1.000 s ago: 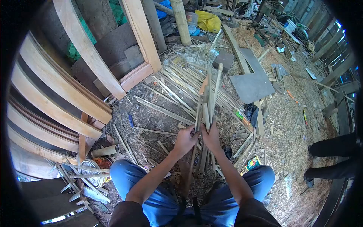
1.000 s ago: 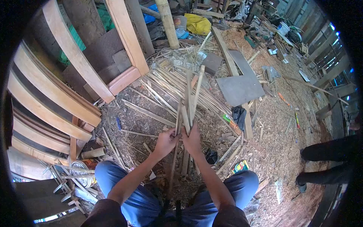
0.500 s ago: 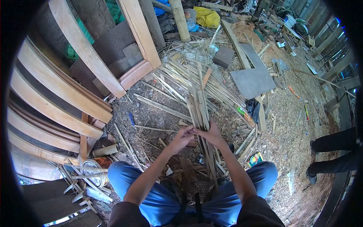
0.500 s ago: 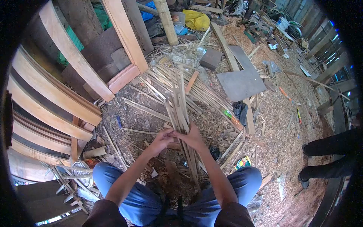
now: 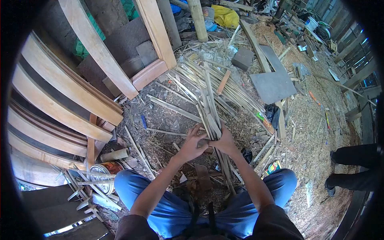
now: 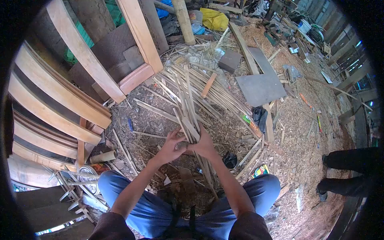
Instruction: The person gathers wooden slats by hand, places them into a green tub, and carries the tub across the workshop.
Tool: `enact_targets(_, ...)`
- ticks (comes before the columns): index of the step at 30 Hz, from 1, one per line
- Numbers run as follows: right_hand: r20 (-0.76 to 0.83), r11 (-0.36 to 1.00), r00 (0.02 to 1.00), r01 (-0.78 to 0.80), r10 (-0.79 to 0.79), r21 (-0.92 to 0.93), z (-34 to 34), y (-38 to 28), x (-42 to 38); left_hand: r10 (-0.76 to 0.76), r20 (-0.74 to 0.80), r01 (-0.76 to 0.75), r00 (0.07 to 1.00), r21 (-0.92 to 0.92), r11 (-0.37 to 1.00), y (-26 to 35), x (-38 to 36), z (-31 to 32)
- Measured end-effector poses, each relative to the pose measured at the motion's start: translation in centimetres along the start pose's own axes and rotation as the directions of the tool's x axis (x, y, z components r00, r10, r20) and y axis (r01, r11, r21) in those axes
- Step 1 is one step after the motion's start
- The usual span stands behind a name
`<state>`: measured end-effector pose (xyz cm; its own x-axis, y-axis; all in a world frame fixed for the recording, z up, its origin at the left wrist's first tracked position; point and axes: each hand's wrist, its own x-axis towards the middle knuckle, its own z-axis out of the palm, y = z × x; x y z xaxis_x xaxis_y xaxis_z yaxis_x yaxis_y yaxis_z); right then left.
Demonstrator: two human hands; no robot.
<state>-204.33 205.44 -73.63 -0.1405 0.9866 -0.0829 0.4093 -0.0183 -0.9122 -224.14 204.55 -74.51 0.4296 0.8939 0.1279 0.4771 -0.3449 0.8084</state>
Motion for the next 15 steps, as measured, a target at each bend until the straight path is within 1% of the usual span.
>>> enact_targets(1, 0.003, 1.000, 1.000, 0.000, 0.000, 0.000, 0.2, -0.4, 0.0, 0.013, -0.052, -0.010, 0.999, 0.050, 0.999, 0.3, -0.1, -0.1)
enact_targets(2, -0.040, 0.994, 0.999, -0.041, 0.037, -0.104, 0.4, -0.7, 0.0, 0.009, -0.056, -0.006, 0.998, 0.050, 0.999, 0.5, -0.3, -0.3)
enact_targets(3, -0.087, 0.975, 0.994, -0.084, 0.067, -0.207, 0.5, -1.3, 0.0, -0.005, -0.178, 0.019, 0.984, 0.075, 0.997, 1.3, -0.2, -0.8)
enact_targets(4, -0.109, 0.971, 0.994, -0.055, 0.030, -0.233, 0.4, -1.9, 0.0, -0.015, -0.298, 0.046, 0.954, 0.096, 0.994, 2.0, -0.2, -1.3)
enact_targets(5, -0.106, 0.970, 0.994, -0.051, 0.026, -0.237, 0.3, -2.4, 0.1, -0.016, -0.304, 0.047, 0.953, 0.095, 0.994, 2.8, -0.1, -1.6)
enact_targets(6, -0.103, 0.950, 0.995, -0.027, -0.005, -0.311, 0.1, -3.0, 0.2, 0.207, -0.405, -0.127, 0.890, 0.215, 0.968, 3.5, -0.1, -2.0)
enact_targets(7, -0.098, 0.924, 0.995, -0.005, -0.035, -0.381, 0.1, -3.4, 0.3, 0.422, -0.469, -0.275, 0.776, 0.350, 0.895, 3.7, -0.1, -2.3)
enact_targets(8, -0.096, 0.923, 0.995, -0.003, -0.036, -0.384, 0.2, -3.8, 0.3, 0.585, -0.385, -0.420, 0.714, 0.433, 0.798, 3.4, -0.3, -2.4)
enact_targets(9, -0.066, 0.864, 0.995, 0.031, -0.074, -0.503, 0.4, -4.1, 0.2, 0.583, -0.388, -0.419, 0.713, 0.431, 0.799, 4.1, -0.2, -2.6)
enact_targets(10, -0.030, 0.788, 0.994, 0.066, -0.106, -0.612, 0.7, -4.2, 0.0, 0.533, -0.237, -0.400, 0.812, 0.438, 0.805, 5.4, -0.2, -3.0)
enact_targets(11, -0.026, 0.786, 0.994, 0.065, -0.103, -0.614, 0.8, -3.7, -0.2, 0.461, -0.078, -0.382, 0.884, 0.447, 0.809, 6.5, -0.1, -3.3)
enact_targets(12, 0.037, 0.690, 0.982, 0.156, -0.185, -0.707, 1.0, -3.2, -0.5, 0.295, -0.016, -0.260, 0.955, 0.428, 0.866, 6.9, 0.1, -3.4)
enact_targets(13, 0.109, 0.576, 0.961, 0.242, -0.256, -0.781, 1.2, -2.8, -0.8, 0.292, -0.017, -0.258, 0.956, 0.424, 0.868, 6.4, -0.1, -3.2)
enact_targets(14, 0.111, 0.575, 0.961, 0.242, -0.254, -0.782, 1.4, -2.3, -1.2, 0.184, 0.059, -0.182, 0.981, 0.595, 0.783, 5.4, -0.3, -2.8)
enact_targets(15, 0.174, 0.519, 0.958, 0.270, -0.226, -0.811, 1.5, -2.7, -1.5, 0.060, 0.111, -0.124, 0.992, 0.745, 0.655, 4.7, -0.3, -2.6)
